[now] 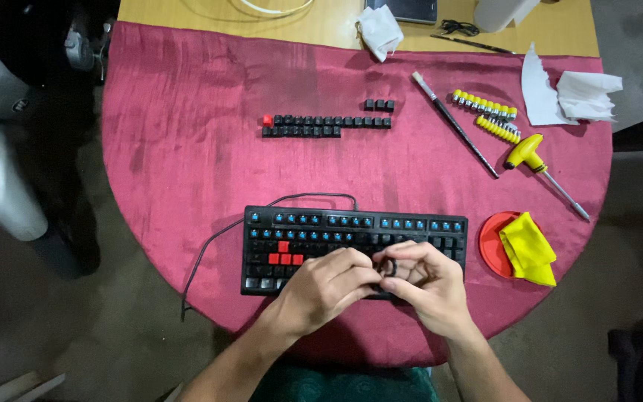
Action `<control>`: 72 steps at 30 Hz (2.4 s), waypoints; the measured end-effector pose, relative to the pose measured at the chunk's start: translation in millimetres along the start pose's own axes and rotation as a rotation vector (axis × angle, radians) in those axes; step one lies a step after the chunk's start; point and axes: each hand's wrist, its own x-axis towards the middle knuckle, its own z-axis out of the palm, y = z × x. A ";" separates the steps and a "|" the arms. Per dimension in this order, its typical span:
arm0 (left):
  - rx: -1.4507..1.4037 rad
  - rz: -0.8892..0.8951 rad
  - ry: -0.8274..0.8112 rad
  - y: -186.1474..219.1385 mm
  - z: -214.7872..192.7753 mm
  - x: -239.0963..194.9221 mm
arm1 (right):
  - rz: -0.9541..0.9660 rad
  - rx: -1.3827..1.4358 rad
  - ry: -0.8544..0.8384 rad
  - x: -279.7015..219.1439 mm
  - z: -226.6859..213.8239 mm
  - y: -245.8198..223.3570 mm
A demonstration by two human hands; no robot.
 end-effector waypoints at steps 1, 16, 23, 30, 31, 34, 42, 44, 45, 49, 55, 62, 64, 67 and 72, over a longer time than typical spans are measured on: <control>0.002 0.002 0.000 3.5 -1.7 2.4 | -0.003 0.000 0.000 -0.3 -4.1 -6.4; 0.050 0.090 0.143 -8.5 -3.5 30.7 | -0.062 -0.493 -0.338 56.1 -15.7 -58.0; 0.350 0.154 0.195 -42.2 -11.5 37.9 | 0.001 -0.829 -0.493 116.5 7.4 -84.7; 0.476 -0.106 0.467 -110.9 -84.5 48.4 | -0.375 -1.063 -0.382 199.3 -22.7 -13.6; 0.475 -0.106 0.467 -118.5 -87.6 40.9 | -0.375 -1.064 -0.382 206.9 -29.0 1.3; 0.468 -0.288 0.579 -140.4 -97.1 27.2 | -0.346 -1.199 -0.295 236.4 -44.3 37.8; 0.495 -0.394 0.555 -155.1 -87.4 18.1 | -0.282 -1.236 -0.123 243.5 -54.2 62.8; 0.489 -0.385 0.549 -154.7 -88.7 19.0 | -0.244 -1.218 -0.114 239.8 -51.9 59.7; 0.485 -0.375 0.545 -154.0 -89.6 18.7 | -0.209 -1.200 -0.107 237.6 -50.1 58.4; 0.499 -0.374 0.550 -154.3 -89.0 18.8 | -0.184 -1.208 -0.099 239.1 -43.0 56.4; 0.501 -0.381 0.537 -151.0 -88.9 19.5 | -0.132 -1.215 -0.060 241.6 -36.6 55.3; 0.494 -0.378 0.506 -146.1 -92.0 21.1 | -0.186 -1.210 -0.073 242.7 -33.3 54.6; 0.503 -0.379 0.506 -147.0 -91.2 20.2 | -0.181 -1.209 -0.073 243.2 -32.2 54.0; 0.511 -0.403 0.515 -146.6 -91.4 19.5 | -0.165 -1.220 -0.081 244.0 -31.3 54.4; 0.478 -0.376 0.499 -144.6 -94.6 21.6 | -0.157 -1.201 -0.118 244.4 -33.3 52.6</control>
